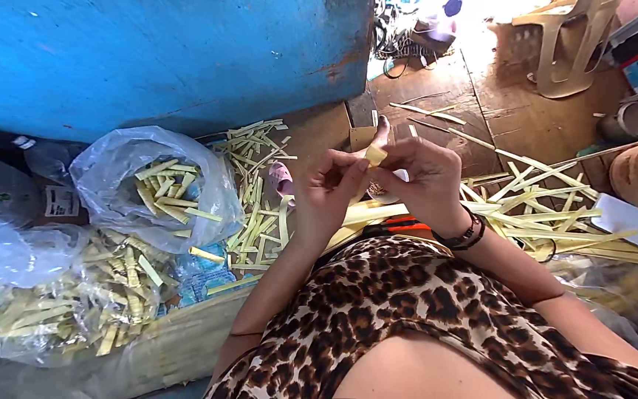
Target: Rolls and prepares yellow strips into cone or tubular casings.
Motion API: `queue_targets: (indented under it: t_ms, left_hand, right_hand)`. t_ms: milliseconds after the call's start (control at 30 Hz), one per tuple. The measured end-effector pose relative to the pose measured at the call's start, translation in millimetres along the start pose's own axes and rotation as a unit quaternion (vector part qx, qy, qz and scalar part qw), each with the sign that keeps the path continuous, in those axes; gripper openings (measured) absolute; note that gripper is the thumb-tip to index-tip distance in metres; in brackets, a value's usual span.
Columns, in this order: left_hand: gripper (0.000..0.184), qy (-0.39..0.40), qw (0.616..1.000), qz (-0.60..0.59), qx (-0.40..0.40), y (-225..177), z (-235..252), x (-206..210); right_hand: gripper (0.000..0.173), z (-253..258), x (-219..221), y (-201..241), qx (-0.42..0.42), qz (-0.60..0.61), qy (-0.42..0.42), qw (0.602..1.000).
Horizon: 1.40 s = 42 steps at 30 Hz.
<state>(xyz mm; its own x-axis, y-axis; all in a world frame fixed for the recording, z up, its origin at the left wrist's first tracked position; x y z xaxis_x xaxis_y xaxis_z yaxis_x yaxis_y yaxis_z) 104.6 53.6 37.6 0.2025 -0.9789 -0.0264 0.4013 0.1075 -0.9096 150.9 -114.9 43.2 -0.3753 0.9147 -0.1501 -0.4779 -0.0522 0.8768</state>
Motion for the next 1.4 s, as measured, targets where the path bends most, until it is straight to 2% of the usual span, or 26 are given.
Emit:
queue_targets:
  t_ms: [100, 200, 333, 400, 433, 533, 600, 700, 767, 833, 900, 1000, 1067, 1100, 1167, 1200, 1267, 1333, 1400]
  left_hand:
    - [0.01, 0.032, 0.988, -0.092, -0.119, 1.6, -3.4, -1.0]
    - [0.011, 0.074, 0.98, -0.124, -0.14, -4.8, -9.1, -3.5]
    - [0.013, 0.052, 0.992, -0.074, -0.089, -3.3, -6.9, -2.6]
    - [0.013, 0.048, 0.995, -0.051, -0.065, -0.2, -7.2, -2.4]
    - [0.014, 0.046, 0.996, -0.042, -0.058, 1.6, -7.7, -2.0]
    - [0.016, 0.049, 0.996, -0.033, -0.069, 6.0, -6.5, -1.7]
    - [0.022, 0.044, 0.996, -0.013, -0.075, 6.0, -5.7, -0.9]
    - [0.018, 0.035, 0.99, 0.137, 0.027, 11.0, -6.2, 4.9]
    - [0.018, 0.066, 0.956, 0.268, 0.098, 20.6, -10.2, 8.9]
    - [0.02, 0.104, 0.929, 0.334, 0.122, 30.1, -13.6, 9.4]
    - [0.028, 0.135, 0.929, 0.327, 0.106, 36.3, -14.3, 9.9]
    - [0.027, 0.105, 0.98, 0.166, 0.018, 39.9, -9.1, 7.6]
    - [0.015, 0.044, 0.994, 0.03, -0.097, 40.4, -0.4, 5.4]
    - [0.01, 0.026, 0.989, -0.015, -0.144, 39.2, 2.8, 4.1]
    - [0.01, 0.016, 0.985, -0.043, -0.168, 32.8, 2.6, 1.2]
    - [0.009, 0.026, 0.986, -0.042, -0.158, 26.6, 0.8, -0.4]
    - [0.021, 0.076, 0.984, -0.068, -0.147, 10.9, -2.7, -3.9]
    - [0.031, 0.106, 0.986, -0.061, -0.118, 5.9, -2.8, -3.8]
    - [0.027, 0.103, 0.991, -0.021, -0.084, 12.6, -2.9, -2.7]
  right_hand:
    - [0.01, 2.2, -1.6, -2.1, -0.096, -0.091, -0.063, 0.989]
    - [0.005, 1.6, -1.6, -4.1, -0.123, -0.097, -0.06, 0.986]
    - [0.017, -1.6, -8.1, -4.3, 0.011, 0.014, 0.024, 1.0]
    - [0.011, -4.3, -11.1, -8.2, 0.078, 0.058, 0.052, 0.994]
    - [0.009, -5.9, -12.0, -10.3, 0.089, 0.049, 0.053, 0.993]
    - [0.007, -4.9, -12.6, -8.9, 0.052, -0.011, 0.047, 0.997]
    - [0.006, -8.0, -9.4, -12.8, 0.08, 0.044, 0.035, 0.995]
    - [0.012, -14.7, -3.6, -28.6, 0.195, 0.162, 0.028, 0.967]
    - [0.018, -16.2, -1.8, -32.7, 0.249, 0.164, 0.025, 0.954]
    - [0.02, -15.7, -2.7, -33.3, 0.259, 0.145, 0.015, 0.955]
    - [0.014, -10.6, -4.9, -31.6, 0.242, 0.12, -0.013, 0.963]
    - [0.009, -9.8, -5.8, -28.3, 0.167, 0.076, -0.034, 0.982]
    - [0.013, -11.3, -2.1, -23.5, 0.053, -0.055, -0.022, 0.997]
    - [0.015, -11.4, 0.8, -23.4, -0.031, -0.143, -0.022, 0.989]
    - [0.015, -13.3, 5.4, -27.4, -0.181, -0.266, -0.01, 0.947]
    - [0.014, -13.4, 4.9, -29.2, -0.226, -0.287, 0.0, 0.931]
    - [0.014, -12.1, 1.1, -29.6, -0.223, -0.253, 0.013, 0.941]
    - [0.016, -8.5, -4.3, -24.4, -0.136, -0.176, 0.01, 0.975]
    - [0.022, -4.5, -5.4, -19.0, -0.058, -0.167, -0.007, 0.984]
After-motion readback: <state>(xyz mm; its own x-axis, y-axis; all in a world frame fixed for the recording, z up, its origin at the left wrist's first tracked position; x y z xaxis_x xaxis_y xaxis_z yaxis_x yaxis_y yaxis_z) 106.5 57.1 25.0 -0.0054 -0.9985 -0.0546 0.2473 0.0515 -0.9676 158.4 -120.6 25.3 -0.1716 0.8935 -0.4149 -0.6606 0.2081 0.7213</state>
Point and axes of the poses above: each hand's wrist, its own z-axis towards the middle knuckle, its own x-axis out of the palm, y = z × x, the point moved 2 cm from there along z, towards the middle knuckle, and after that the axes turned 4 degrees about x, right-handed, at the moved point
